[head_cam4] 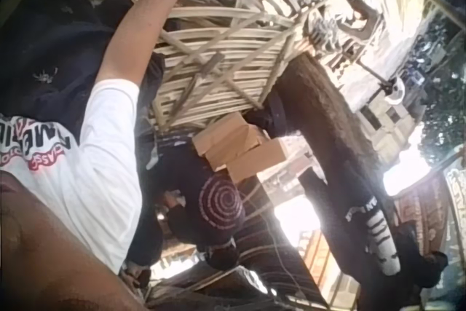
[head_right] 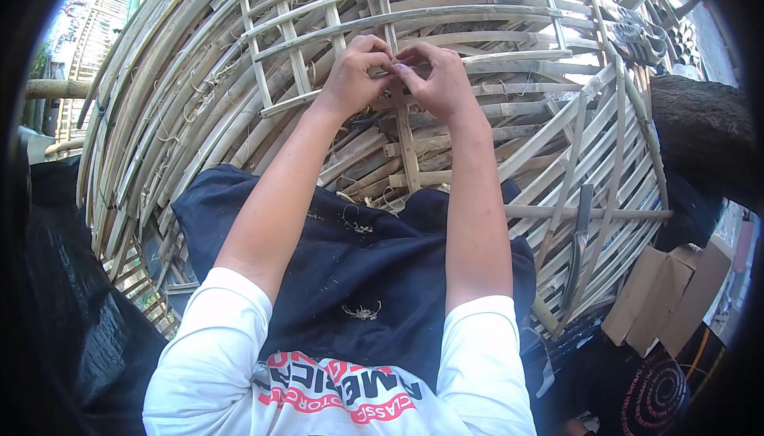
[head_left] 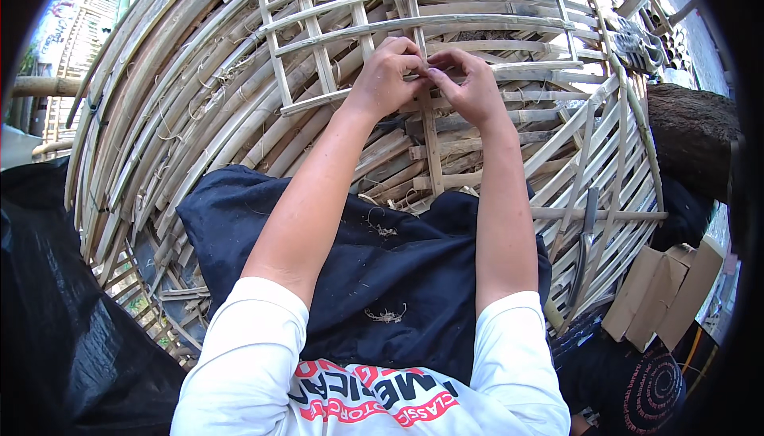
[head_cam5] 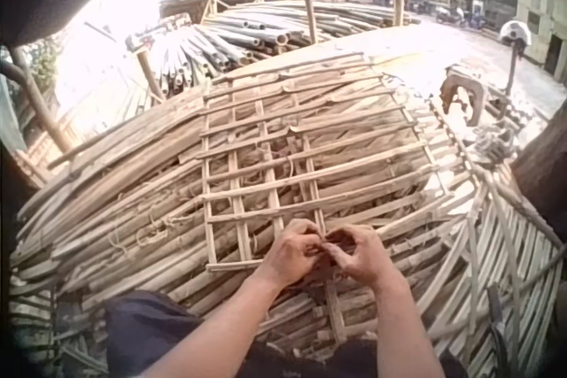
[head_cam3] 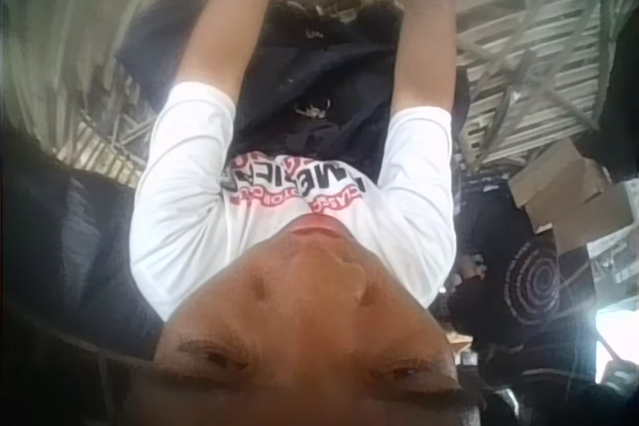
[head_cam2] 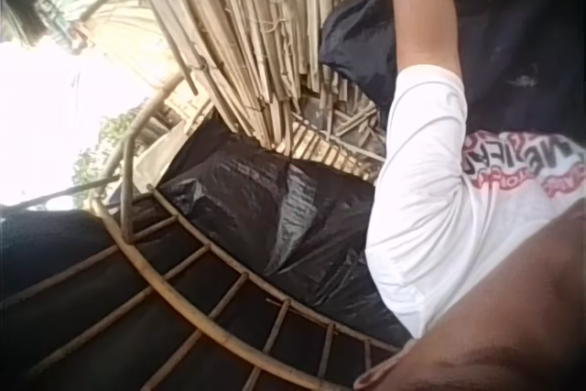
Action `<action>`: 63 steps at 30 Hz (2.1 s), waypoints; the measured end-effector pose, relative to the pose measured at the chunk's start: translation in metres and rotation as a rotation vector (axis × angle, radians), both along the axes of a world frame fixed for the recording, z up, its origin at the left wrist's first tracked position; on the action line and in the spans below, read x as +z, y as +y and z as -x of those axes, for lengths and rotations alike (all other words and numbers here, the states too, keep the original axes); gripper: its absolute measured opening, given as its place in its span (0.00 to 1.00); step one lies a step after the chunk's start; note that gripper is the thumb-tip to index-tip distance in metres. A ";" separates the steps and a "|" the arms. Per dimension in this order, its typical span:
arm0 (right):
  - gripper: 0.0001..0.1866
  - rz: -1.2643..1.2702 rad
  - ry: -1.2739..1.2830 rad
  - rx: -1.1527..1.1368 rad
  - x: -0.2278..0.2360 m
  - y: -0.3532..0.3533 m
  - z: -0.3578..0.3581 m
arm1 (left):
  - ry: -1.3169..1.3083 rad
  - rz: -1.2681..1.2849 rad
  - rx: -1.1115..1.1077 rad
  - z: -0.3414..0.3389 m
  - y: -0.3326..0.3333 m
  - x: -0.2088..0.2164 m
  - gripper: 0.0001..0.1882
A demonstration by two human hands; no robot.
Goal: The person weaves bamboo strips into a large circular grid structure by hand, using a metal tool to lever and position the strips into place.
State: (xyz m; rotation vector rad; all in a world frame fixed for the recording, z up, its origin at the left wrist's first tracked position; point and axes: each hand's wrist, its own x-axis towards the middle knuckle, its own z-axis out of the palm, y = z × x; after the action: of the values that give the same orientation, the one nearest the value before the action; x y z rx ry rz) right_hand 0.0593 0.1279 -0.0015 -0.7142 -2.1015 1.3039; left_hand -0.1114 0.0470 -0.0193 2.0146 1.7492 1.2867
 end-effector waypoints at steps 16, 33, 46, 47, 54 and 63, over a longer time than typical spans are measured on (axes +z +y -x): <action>0.11 0.024 -0.055 0.007 -0.001 0.003 0.000 | 0.032 0.058 -0.018 0.002 0.002 0.003 0.09; 0.18 -0.136 -0.046 -0.032 -0.019 0.013 -0.006 | 0.110 0.058 0.047 -0.010 0.005 -0.002 0.09; 0.20 -0.115 -0.006 0.006 -0.013 0.014 -0.008 | 0.138 0.117 0.075 -0.009 0.007 -0.001 0.08; 0.19 -0.001 0.033 0.014 -0.013 0.014 -0.009 | 0.139 0.113 0.076 -0.010 0.008 -0.001 0.08; 0.17 0.049 0.024 0.015 -0.020 0.019 -0.006 | 0.142 0.084 0.076 -0.010 0.009 -0.003 0.09; 0.18 0.115 -0.070 0.016 -0.008 0.012 -0.006 | 0.055 0.050 0.079 -0.008 0.008 -0.005 0.09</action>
State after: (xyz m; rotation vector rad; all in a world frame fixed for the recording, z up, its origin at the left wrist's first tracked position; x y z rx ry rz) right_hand 0.0658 0.1397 -0.0090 -0.8036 -2.1046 1.4366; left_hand -0.1033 0.0545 -0.0247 1.9907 1.8842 1.2071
